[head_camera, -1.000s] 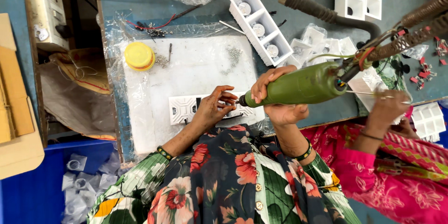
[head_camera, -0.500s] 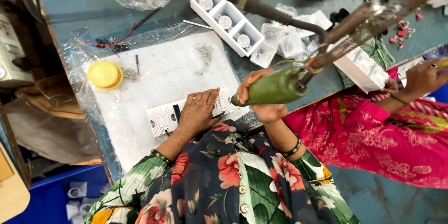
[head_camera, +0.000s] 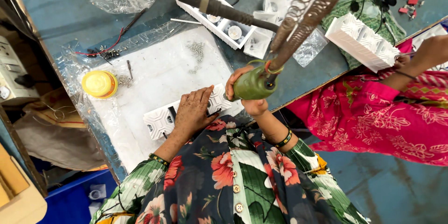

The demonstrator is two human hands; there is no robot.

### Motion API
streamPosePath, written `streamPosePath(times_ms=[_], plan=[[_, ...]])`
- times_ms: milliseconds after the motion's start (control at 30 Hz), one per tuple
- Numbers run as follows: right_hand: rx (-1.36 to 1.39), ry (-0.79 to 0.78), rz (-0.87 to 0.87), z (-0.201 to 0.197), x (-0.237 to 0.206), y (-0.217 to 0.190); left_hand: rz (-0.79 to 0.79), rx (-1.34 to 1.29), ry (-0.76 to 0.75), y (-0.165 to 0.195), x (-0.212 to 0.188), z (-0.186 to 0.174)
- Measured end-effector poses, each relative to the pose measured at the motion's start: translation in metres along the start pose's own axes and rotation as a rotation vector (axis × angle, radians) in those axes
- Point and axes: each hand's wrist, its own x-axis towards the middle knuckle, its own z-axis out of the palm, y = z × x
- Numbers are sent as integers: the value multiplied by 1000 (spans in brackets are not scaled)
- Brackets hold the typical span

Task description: The person places LED modules into a white foam holder on the workbench, arranges black wires against the fixture, and solders the wire connections using a hanging soldering iron. They work through multiple fixtures and at the end lift and reposition a foam tray of assembled units.

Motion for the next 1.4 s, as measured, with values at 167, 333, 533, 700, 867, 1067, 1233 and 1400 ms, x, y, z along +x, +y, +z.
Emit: streamPosePath(times_ms=[167, 333, 533, 700, 867, 1067, 1233, 1400], plan=[[2, 8, -6, -6, -1, 5, -26, -24, -33, 3, 3, -1], [-10, 17, -25, -10, -1, 8, -35, -4, -48, 6, 5, -1], [-5, 24, -22, -11, -3, 10, -28, -13, -45, 7, 4, -1], [-9, 28, -35, -11, -3, 13, -26, -4, -54, 7, 5, -1], [-9, 26, -36, -12, -4, 16, -17, -14, -31, 9, 5, -1], [-14, 21, -33, -9, -2, 18, -1, -17, -4, 7, 3, -1], [-23, -10, -26, -10, -1, 24, -6, -34, 1, 0, 3, 4], [-2, 21, -31, -17, 3, 30, -14, -40, 15, -7, 8, 7]])
